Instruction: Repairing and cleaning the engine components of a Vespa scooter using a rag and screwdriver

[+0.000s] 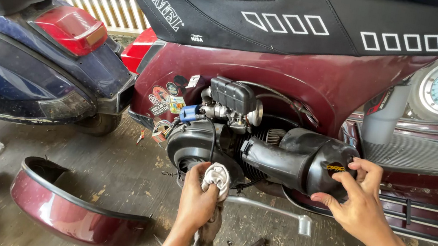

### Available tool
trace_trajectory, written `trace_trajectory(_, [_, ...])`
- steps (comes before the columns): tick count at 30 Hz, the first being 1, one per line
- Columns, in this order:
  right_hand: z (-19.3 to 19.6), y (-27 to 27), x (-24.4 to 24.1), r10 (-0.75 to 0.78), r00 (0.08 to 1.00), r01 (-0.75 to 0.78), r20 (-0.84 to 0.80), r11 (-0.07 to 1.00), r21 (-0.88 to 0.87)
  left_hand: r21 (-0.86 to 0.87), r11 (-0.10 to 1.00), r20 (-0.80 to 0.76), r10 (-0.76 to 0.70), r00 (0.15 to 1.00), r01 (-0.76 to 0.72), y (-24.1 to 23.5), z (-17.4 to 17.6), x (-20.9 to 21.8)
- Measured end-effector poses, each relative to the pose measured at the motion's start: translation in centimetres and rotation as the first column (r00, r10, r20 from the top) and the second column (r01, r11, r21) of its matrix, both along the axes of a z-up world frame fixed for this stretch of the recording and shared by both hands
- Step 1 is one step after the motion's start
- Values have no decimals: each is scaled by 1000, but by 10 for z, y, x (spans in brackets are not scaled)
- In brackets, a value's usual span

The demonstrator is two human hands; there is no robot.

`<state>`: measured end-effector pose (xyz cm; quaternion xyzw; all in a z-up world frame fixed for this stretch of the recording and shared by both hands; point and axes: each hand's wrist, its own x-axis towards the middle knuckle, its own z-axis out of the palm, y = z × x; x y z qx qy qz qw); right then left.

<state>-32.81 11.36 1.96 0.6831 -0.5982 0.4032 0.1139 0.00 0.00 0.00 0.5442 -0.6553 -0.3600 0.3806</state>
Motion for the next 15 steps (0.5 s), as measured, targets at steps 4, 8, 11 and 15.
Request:
trace_trajectory(4, [2, 3, 0, -20, 1000, 19, 23, 999, 26, 85, 996, -113, 28, 993, -19, -6, 18, -4])
trace_trajectory(8, [-8, -4, 1, -25, 998, 20, 63, 998, 64, 76, 996, -86, -38, 996, 44, -12, 35, -11])
trace_trajectory(11, [-14, -13, 2, -5, 995, 0, 100, 999, 50, -13, 993, -75, -116, 990, 115, -19, 37, -22])
trace_trajectory(15, [-16, -24, 7, -39, 991, 28, 126, 996, 91, -140, 981, -63, -144, 988, 134, -23, 41, -29])
